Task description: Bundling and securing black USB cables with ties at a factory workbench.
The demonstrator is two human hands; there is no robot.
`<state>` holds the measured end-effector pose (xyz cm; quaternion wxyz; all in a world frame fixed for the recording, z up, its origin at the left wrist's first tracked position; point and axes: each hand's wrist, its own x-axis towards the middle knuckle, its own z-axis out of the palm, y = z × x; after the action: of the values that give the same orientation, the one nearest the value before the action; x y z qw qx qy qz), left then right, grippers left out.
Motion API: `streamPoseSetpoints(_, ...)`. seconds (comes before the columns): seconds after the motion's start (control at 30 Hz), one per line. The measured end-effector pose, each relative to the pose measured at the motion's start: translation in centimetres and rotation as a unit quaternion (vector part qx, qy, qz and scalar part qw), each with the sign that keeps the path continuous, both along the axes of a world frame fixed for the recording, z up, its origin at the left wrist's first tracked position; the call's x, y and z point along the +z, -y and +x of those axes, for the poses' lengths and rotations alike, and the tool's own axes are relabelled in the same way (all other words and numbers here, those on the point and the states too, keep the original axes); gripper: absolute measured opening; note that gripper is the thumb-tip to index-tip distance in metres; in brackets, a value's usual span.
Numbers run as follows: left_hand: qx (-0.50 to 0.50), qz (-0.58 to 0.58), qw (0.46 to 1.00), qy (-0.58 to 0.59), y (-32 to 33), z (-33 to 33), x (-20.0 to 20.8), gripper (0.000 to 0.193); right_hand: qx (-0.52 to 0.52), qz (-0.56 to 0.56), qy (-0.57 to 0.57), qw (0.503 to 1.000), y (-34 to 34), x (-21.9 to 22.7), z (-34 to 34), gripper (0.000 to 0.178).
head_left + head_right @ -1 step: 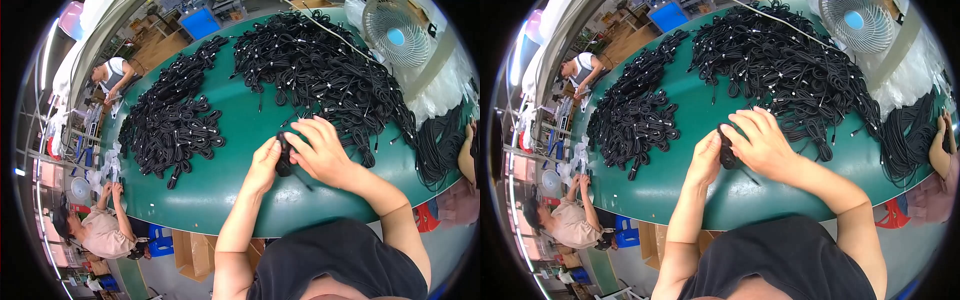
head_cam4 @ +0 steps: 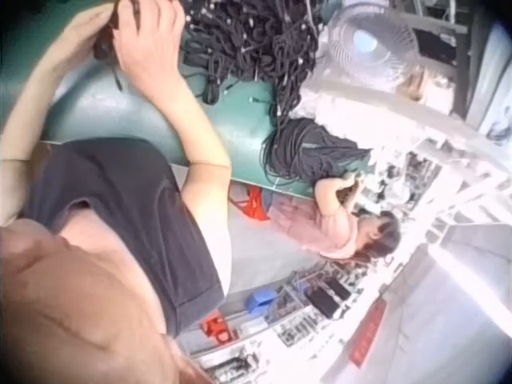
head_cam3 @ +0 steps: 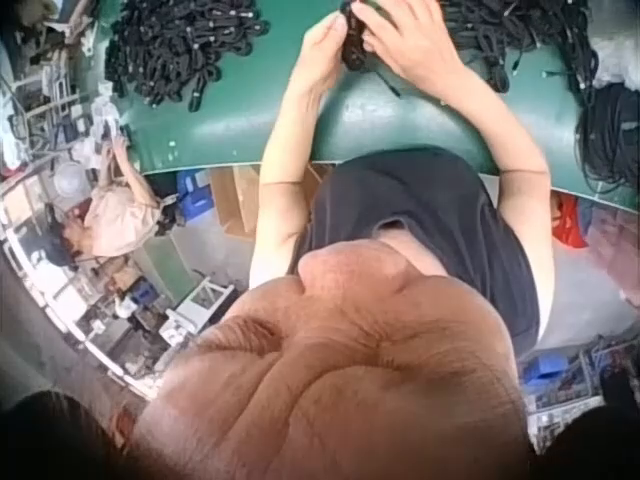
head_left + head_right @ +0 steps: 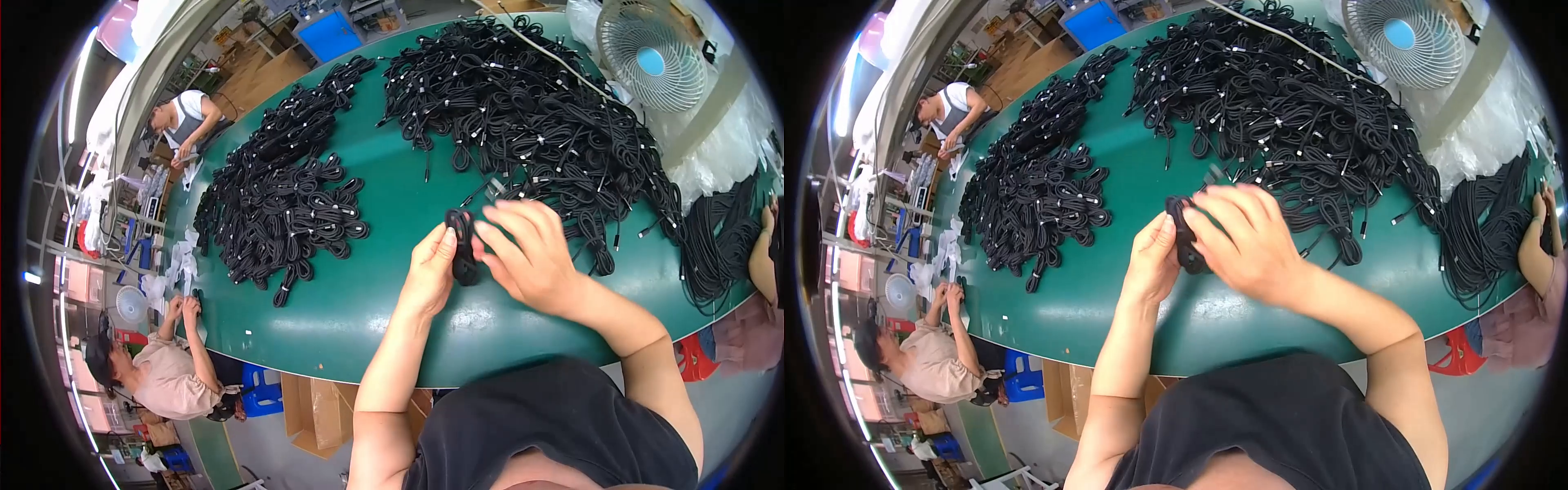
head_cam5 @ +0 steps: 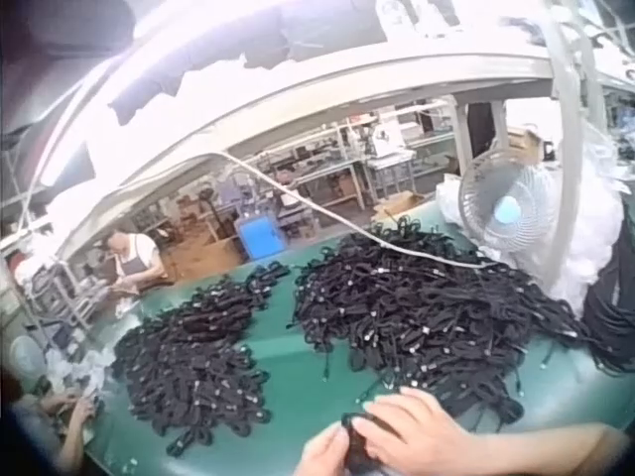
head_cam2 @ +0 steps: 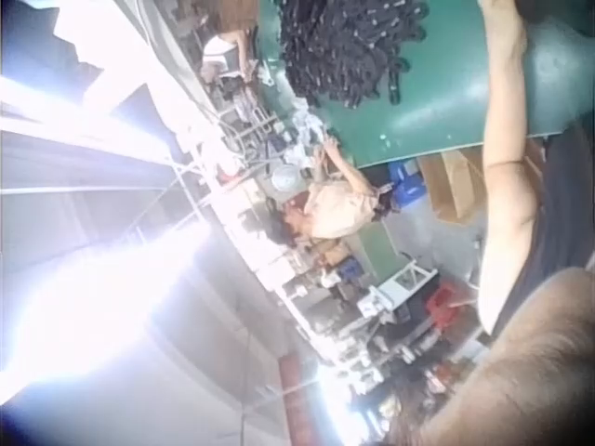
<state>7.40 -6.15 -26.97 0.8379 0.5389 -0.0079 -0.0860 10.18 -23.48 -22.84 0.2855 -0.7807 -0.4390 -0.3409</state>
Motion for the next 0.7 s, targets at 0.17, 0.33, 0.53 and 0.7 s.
streamPoseSetpoints(0.17, 0.077, -0.198, 0.977, 0.013, 0.9, -1.0, 0.4, 0.037, -0.020, -0.020, -0.059, 0.998, 0.1, -1.5, -2.4, 0.028)
streamPoseSetpoints(0.33, 0.130, -0.266, 0.955, 0.024, 0.8, -1.8, -0.6, 0.048, 0.027, -0.011, -0.186, 0.982, 0.0, -3.0, -2.0, 0.017)
streamPoseSetpoints(0.53, 0.170, -0.229, 0.957, 0.059, 2.3, -2.4, -0.7, 0.047, 0.110, 0.062, -0.346, 0.930, -0.1, -2.8, -1.6, 0.011)
streamPoseSetpoints(0.7, 0.175, -0.216, 0.960, 0.037, 3.3, -2.8, -0.8, 0.037, 0.070, 0.062, -0.344, 0.934, -1.4, -2.3, -1.5, 0.009)
